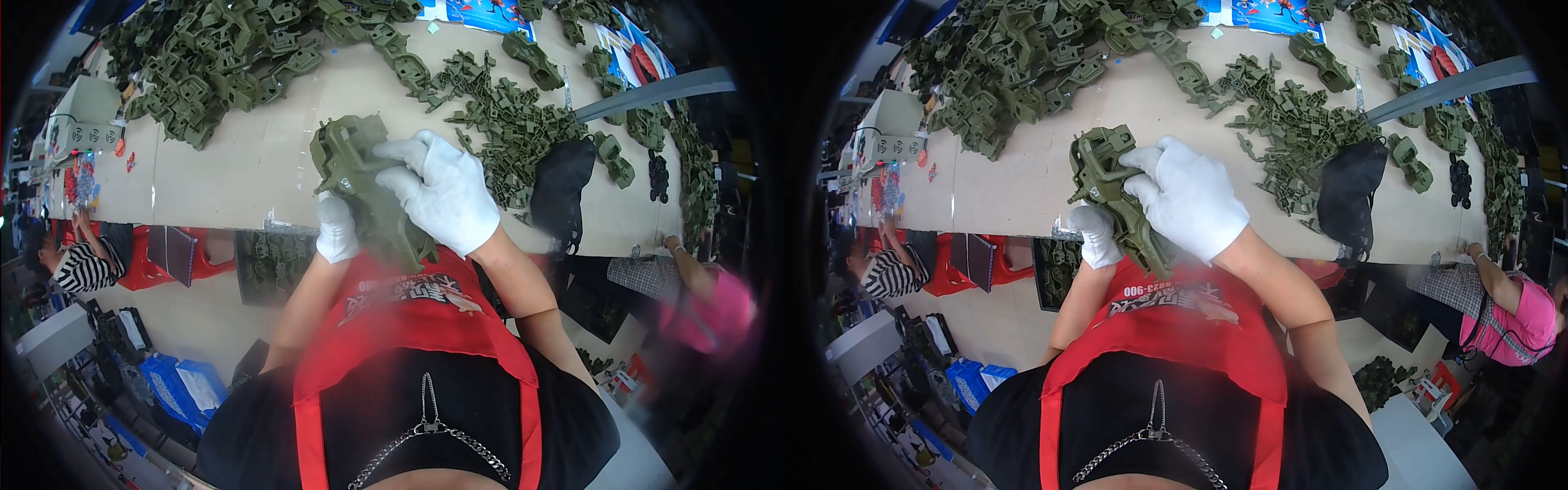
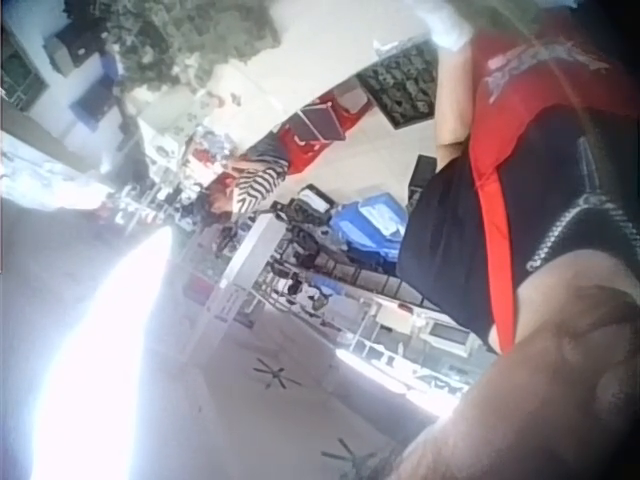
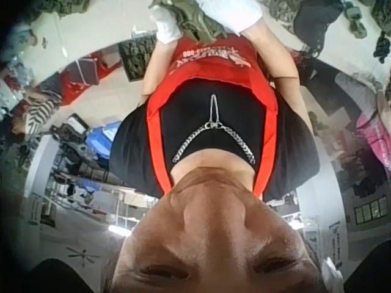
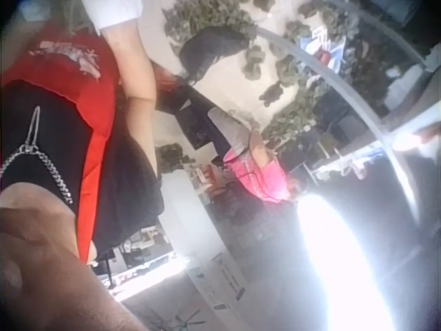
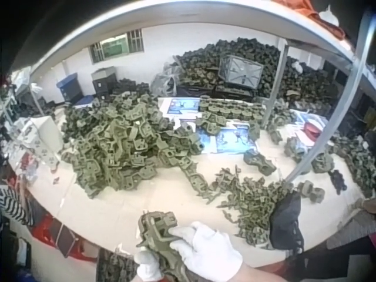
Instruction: The person assembles green plastic toy tank parts by hand at a factory table.
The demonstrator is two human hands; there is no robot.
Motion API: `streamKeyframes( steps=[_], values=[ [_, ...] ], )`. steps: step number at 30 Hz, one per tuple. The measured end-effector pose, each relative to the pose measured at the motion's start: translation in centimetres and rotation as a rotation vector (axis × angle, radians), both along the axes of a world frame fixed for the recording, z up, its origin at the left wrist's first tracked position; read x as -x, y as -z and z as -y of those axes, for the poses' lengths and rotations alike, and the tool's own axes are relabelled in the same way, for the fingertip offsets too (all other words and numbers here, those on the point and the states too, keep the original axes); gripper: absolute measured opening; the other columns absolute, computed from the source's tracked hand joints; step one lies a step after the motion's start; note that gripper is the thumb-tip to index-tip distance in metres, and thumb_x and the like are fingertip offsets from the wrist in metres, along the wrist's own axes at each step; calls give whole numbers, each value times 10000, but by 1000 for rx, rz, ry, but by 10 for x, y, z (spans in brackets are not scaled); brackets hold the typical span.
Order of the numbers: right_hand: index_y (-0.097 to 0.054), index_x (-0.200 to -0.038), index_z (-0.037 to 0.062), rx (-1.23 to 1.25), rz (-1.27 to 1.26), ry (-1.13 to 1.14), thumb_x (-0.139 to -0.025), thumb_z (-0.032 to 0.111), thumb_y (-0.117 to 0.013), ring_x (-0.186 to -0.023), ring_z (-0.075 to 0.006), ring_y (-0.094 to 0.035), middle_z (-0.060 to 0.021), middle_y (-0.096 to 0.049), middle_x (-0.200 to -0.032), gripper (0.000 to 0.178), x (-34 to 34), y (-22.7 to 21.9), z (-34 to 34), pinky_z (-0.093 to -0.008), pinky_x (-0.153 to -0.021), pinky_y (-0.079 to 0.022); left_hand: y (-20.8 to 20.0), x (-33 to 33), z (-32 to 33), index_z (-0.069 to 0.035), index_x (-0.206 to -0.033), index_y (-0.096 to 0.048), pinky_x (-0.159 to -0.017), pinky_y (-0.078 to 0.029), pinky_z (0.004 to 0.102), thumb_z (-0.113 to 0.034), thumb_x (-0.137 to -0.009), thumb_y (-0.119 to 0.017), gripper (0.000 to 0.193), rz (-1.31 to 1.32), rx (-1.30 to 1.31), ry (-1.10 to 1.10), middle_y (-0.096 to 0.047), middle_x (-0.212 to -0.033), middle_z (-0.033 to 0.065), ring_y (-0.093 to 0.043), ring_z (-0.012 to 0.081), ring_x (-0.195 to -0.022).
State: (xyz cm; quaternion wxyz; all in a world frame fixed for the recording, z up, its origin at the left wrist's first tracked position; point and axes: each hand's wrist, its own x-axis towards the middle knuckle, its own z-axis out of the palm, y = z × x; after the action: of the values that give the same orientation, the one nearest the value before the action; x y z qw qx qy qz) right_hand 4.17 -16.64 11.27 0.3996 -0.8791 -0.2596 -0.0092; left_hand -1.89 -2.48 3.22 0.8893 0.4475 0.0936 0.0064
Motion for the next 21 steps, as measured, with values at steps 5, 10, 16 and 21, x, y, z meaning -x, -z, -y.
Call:
streamKeyframes(
  steps=[5,10,16,21],
  values=[
    [-673,-999,143,24,24,-32,-777,189,-669,-730,-318,-613,-108,-597,-826,227,2,-6,-2,-403,-646,-502,-2,2,-1,-43,-1321,-464,-920,-488,337,-815,-555,-648,1103,-12,42,61,-587,-1199,76,-584,179,-1060],
    [-669,-977,146,5,93,-16,-790,210,-660,-760,-319,-622,-101,-611,-849,198,2,4,-14,-408,-659,-515,10,-2,2,-42,-1308,-463,-909,-491,319,-651,-610,-773,977,15,106,-53,-588,-1161,70,-589,176,-1033],
    [-683,-947,100,-69,65,-114,-797,208,-651,-812,-317,-635,-105,-643,-895,187,-29,6,-22,-394,-715,-527,-6,-18,-4,-64,-1317,-445,-905,-509,337,-468,-652,-843,874,-6,186,-25,-549,-1215,67,-572,194,-1079],
    [-683,-968,68,54,73,-153,-772,212,-657,-814,-334,-638,-146,-646,-854,245,-32,-22,-28,-423,-759,-515,-13,-14,-10,-102,-1385,-399,-1007,-465,387,-635,-601,-781,1022,19,182,-39,-501,-1326,55,-523,214,-1189]
  ],
)
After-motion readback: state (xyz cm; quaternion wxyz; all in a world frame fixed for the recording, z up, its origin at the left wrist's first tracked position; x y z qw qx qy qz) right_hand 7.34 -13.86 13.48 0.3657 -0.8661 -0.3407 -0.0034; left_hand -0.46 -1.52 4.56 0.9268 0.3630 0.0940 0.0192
